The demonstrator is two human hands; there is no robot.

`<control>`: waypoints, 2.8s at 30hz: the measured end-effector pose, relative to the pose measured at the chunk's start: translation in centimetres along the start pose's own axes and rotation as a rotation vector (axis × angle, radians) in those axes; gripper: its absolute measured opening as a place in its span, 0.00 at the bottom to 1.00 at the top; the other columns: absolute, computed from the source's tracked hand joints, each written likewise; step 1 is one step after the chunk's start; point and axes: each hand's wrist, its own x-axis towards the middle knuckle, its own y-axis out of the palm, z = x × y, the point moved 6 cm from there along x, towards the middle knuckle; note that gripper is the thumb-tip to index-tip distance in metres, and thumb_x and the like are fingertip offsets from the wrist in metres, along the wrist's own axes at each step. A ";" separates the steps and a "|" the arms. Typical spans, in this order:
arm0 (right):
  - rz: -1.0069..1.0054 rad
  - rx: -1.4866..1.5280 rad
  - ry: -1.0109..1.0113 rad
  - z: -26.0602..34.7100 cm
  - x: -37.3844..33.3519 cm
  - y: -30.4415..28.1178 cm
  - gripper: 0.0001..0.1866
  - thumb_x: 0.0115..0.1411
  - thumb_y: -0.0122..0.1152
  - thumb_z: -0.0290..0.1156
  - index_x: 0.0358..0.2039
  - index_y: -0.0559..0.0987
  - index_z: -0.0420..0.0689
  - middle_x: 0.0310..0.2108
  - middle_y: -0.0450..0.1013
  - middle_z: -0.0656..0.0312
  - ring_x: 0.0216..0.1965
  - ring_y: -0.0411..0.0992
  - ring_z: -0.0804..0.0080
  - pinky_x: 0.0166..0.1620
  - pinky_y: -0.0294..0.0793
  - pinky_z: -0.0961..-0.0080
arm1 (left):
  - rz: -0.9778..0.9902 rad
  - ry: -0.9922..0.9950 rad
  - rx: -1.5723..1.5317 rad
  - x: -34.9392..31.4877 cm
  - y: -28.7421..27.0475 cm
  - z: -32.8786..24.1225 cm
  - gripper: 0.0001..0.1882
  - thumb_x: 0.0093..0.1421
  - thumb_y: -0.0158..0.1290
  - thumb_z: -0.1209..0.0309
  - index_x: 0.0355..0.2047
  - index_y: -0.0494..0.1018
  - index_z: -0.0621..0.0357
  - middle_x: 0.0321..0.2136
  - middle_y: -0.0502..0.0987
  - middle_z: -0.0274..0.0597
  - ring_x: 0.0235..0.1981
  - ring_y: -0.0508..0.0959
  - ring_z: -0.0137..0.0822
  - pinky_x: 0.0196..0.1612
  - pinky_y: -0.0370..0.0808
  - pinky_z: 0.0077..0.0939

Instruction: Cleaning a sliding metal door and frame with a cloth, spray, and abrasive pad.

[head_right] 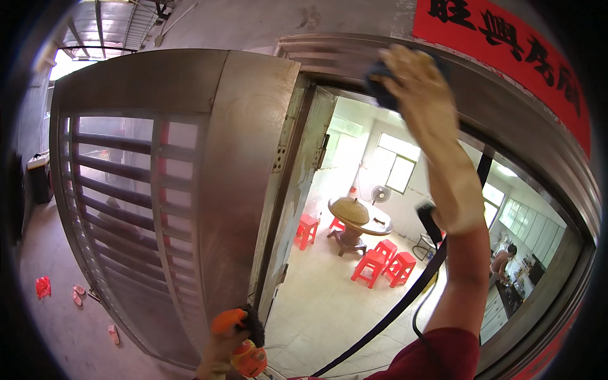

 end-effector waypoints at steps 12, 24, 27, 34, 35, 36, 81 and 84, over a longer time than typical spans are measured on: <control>-0.287 0.226 -0.115 5.0 8.0 3.9 0.15 0.54 0.60 0.25 0.44 0.84 0.47 0.59 0.74 0.57 0.62 0.69 0.61 0.65 0.65 0.57 | 0.004 0.041 0.084 -1.4 2.3 -4.3 0.24 0.55 0.65 0.76 0.53 0.76 0.58 0.40 0.76 0.35 0.41 0.77 0.28 0.44 0.75 0.23; -0.526 0.645 0.097 17.6 7.8 -1.6 0.20 0.55 0.64 0.32 0.50 0.80 0.44 0.57 0.72 0.49 0.58 0.69 0.53 0.60 0.70 0.59 | -0.035 -0.029 0.150 -3.8 2.8 -5.7 0.19 0.58 0.58 0.82 0.51 0.74 0.61 0.40 0.78 0.35 0.41 0.79 0.28 0.46 0.76 0.23; 0.289 1.229 0.147 27.8 4.7 -5.0 0.21 0.66 0.53 0.36 0.58 0.73 0.44 0.56 0.71 0.45 0.62 0.67 0.54 0.62 0.69 0.58 | -0.157 -0.026 0.106 -4.9 0.4 -3.6 0.20 0.58 0.57 0.83 0.52 0.74 0.61 0.40 0.78 0.35 0.41 0.79 0.28 0.47 0.76 0.22; -0.273 1.053 -0.062 23.9 6.2 -4.5 0.30 0.57 0.65 0.39 0.60 0.71 0.51 0.54 0.72 0.55 0.44 0.79 0.56 0.45 0.79 0.64 | -0.271 0.052 0.134 -6.9 -1.2 -4.5 0.21 0.60 0.60 0.77 0.55 0.75 0.57 0.43 0.77 0.34 0.42 0.77 0.24 0.43 0.76 0.21; -0.266 1.131 0.090 20.8 9.1 -3.3 0.30 0.54 0.68 0.39 0.58 0.73 0.49 0.55 0.72 0.56 0.46 0.78 0.57 0.49 0.76 0.62 | -0.242 0.107 0.315 -6.5 -1.7 -4.2 0.22 0.60 0.61 0.78 0.55 0.75 0.59 0.43 0.78 0.34 0.42 0.78 0.25 0.44 0.76 0.21; -0.364 0.979 0.151 18.0 11.4 -2.6 0.26 0.54 0.68 0.39 0.53 0.77 0.48 0.52 0.74 0.55 0.45 0.78 0.55 0.49 0.77 0.58 | -0.199 0.165 0.493 -6.3 -1.6 -4.1 0.22 0.59 0.61 0.79 0.55 0.74 0.60 0.43 0.79 0.35 0.42 0.79 0.25 0.44 0.77 0.22; -0.028 1.297 0.610 26.8 -4.9 8.9 0.25 0.57 0.58 0.21 0.57 0.74 0.46 0.48 0.75 0.52 0.45 0.77 0.50 0.44 0.80 0.54 | -0.575 0.262 0.378 -13.1 -6.2 -6.4 0.29 0.54 0.53 0.88 0.58 0.70 0.63 0.49 0.75 0.40 0.49 0.77 0.35 0.55 0.76 0.31; 0.182 1.230 0.528 24.4 -4.7 7.3 0.25 0.55 0.60 0.21 0.56 0.75 0.44 0.42 0.77 0.54 0.39 0.77 0.51 0.40 0.80 0.56 | -0.606 0.223 0.365 -13.6 -5.2 -8.3 0.29 0.54 0.54 0.87 0.59 0.70 0.62 0.49 0.75 0.40 0.49 0.77 0.34 0.55 0.76 0.31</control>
